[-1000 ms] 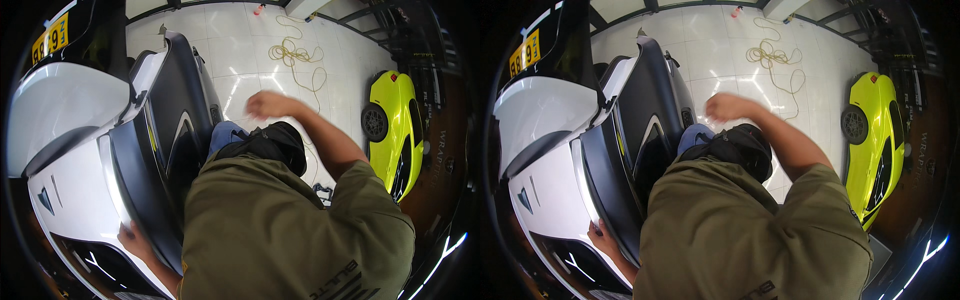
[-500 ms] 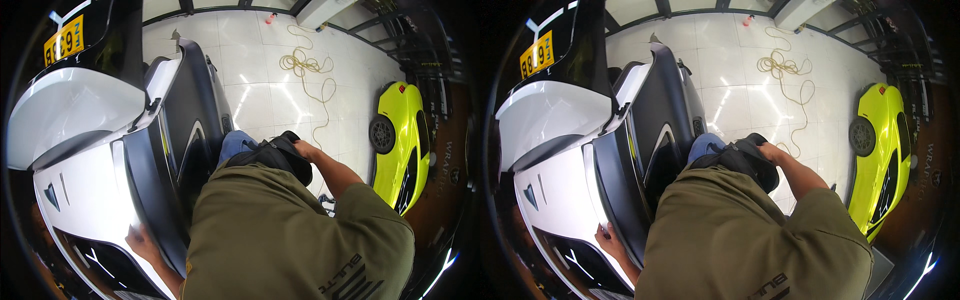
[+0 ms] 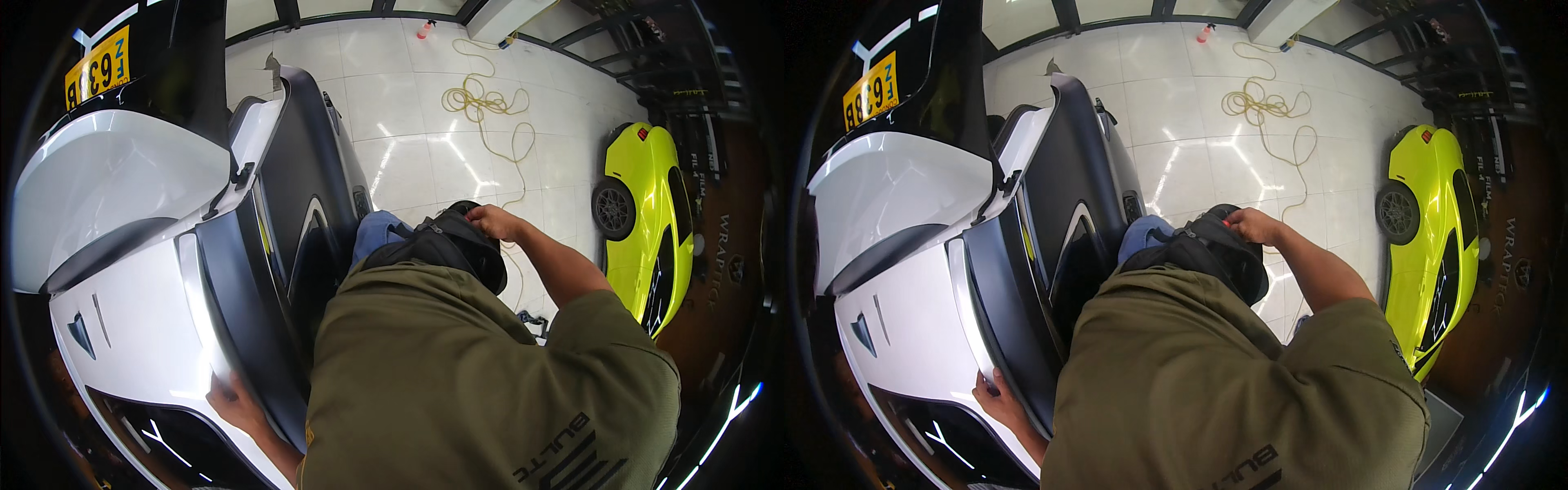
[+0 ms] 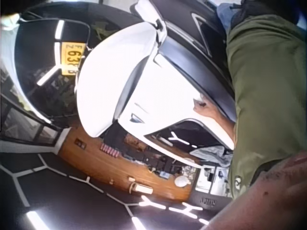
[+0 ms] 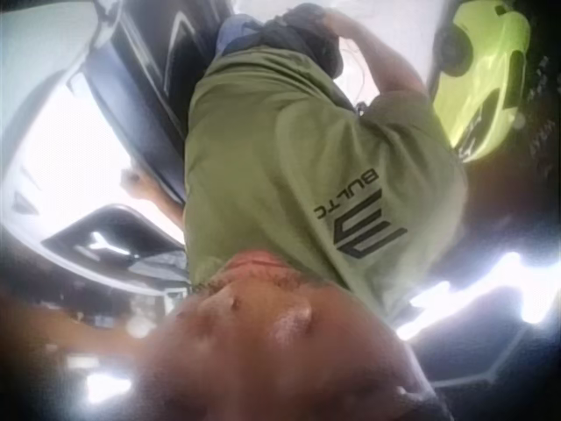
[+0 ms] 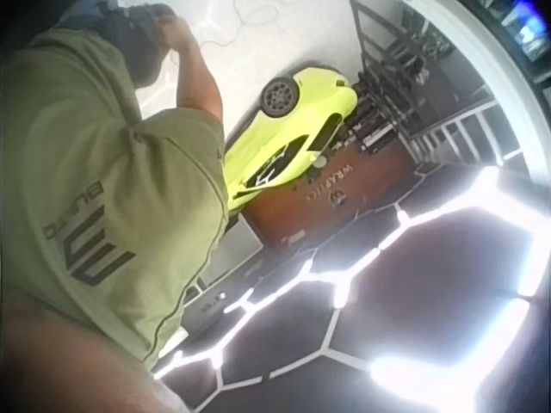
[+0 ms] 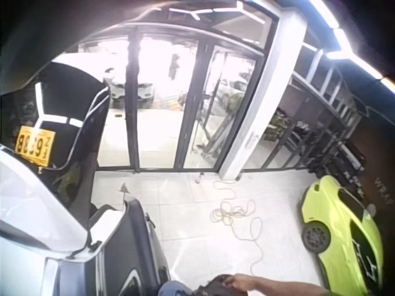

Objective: The person applies a protective film to the roof of a white car using a squeegee and a knife to trim the edges. They then wipe the surface with a cloth and move to the front hood to continue trimming and smoothing the film.

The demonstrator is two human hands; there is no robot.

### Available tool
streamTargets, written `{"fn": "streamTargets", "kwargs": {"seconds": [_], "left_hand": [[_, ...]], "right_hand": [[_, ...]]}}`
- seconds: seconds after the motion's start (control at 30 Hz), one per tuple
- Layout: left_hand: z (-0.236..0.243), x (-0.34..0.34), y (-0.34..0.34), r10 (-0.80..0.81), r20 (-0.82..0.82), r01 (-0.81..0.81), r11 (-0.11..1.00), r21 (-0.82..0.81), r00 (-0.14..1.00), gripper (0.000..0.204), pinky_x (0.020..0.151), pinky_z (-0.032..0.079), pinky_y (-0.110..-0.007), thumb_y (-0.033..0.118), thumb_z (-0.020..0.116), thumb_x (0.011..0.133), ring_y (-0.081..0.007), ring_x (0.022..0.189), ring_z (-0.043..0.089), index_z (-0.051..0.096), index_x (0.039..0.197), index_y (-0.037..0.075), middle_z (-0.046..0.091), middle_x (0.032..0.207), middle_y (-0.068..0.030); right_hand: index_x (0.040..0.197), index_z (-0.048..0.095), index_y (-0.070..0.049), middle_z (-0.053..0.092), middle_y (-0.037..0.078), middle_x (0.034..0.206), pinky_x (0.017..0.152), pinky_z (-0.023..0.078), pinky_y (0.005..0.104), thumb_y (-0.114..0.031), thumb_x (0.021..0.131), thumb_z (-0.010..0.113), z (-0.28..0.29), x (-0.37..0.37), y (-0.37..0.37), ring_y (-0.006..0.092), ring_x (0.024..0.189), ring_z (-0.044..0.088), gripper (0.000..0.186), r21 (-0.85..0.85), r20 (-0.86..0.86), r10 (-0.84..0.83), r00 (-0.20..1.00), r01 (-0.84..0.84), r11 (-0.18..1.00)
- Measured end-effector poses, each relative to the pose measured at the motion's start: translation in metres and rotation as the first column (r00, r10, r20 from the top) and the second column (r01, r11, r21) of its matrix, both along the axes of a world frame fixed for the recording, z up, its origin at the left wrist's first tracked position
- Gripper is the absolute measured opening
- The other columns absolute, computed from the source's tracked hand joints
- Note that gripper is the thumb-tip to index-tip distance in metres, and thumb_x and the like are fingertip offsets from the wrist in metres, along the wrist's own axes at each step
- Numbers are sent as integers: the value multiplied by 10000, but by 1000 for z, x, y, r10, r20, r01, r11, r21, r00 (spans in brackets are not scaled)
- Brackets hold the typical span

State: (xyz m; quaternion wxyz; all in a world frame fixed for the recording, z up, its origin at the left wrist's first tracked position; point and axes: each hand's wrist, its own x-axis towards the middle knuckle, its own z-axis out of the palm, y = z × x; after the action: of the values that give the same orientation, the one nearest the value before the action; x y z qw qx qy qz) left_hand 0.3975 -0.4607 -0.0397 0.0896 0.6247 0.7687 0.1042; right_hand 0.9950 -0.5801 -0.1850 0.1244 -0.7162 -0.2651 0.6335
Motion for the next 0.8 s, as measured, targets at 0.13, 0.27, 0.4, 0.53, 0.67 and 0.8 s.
{"fn": "streamTargets", "kwargs": {"seconds": [0.13,0.27,0.4,0.53,0.67,0.8], "left_hand": [[5,6,-1,3,-4,-3,1000,-29,1000,497,749,459,-360,374,642,926,-271,857,563,620,1223,-24,569,965,-146],[-10,-8,-6,-50,21,47,994,103,999,495,753,434,-395,347,655,910,-285,852,531,608,1218,-38,551,934,-148],[9,0,-5,-4,4,4,999,36,1000,462,769,403,-453,304,728,826,-340,844,500,623,1125,-32,541,881,-169],[20,9,19,-65,-14,66,996,52,998,457,739,436,-401,316,759,806,-310,845,513,651,1124,7,511,873,-140],[15,16,21,9,67,-8,1000,-13,998,466,755,443,-392,339,756,806,-298,864,514,665,1135,21,512,885,-128],[12,15,15,-26,67,27,999,-25,997,447,738,447,-389,329,744,820,-287,874,517,666,1138,24,511,879,-115]], "right_hand": [[1069,657,25,688,126,882,762,519,355,-218,934,535,23,3,6,198,820,641,304,-64,57,130,990,-126,990],[1031,660,10,655,173,697,626,530,394,-308,976,501,11,6,24,257,621,664,360,-13,295,398,868,-413,911],[1091,676,-61,696,175,787,741,515,438,-365,993,401,-17,21,13,343,751,674,421,-28,436,514,739,-560,828],[870,597,61,591,98,634,483,484,325,-191,952,509,26,14,2,189,512,591,280,14,218,40,975,-44,999],[886,591,20,590,76,687,491,471,308,-224,986,501,48,34,44,158,527,563,279,172,438,227,869,-330,928],[942,597,24,576,87,659,517,475,326,-292,1018,460,148,-41,136,179,483,556,353,344,393,176,902,-322,882]]}}
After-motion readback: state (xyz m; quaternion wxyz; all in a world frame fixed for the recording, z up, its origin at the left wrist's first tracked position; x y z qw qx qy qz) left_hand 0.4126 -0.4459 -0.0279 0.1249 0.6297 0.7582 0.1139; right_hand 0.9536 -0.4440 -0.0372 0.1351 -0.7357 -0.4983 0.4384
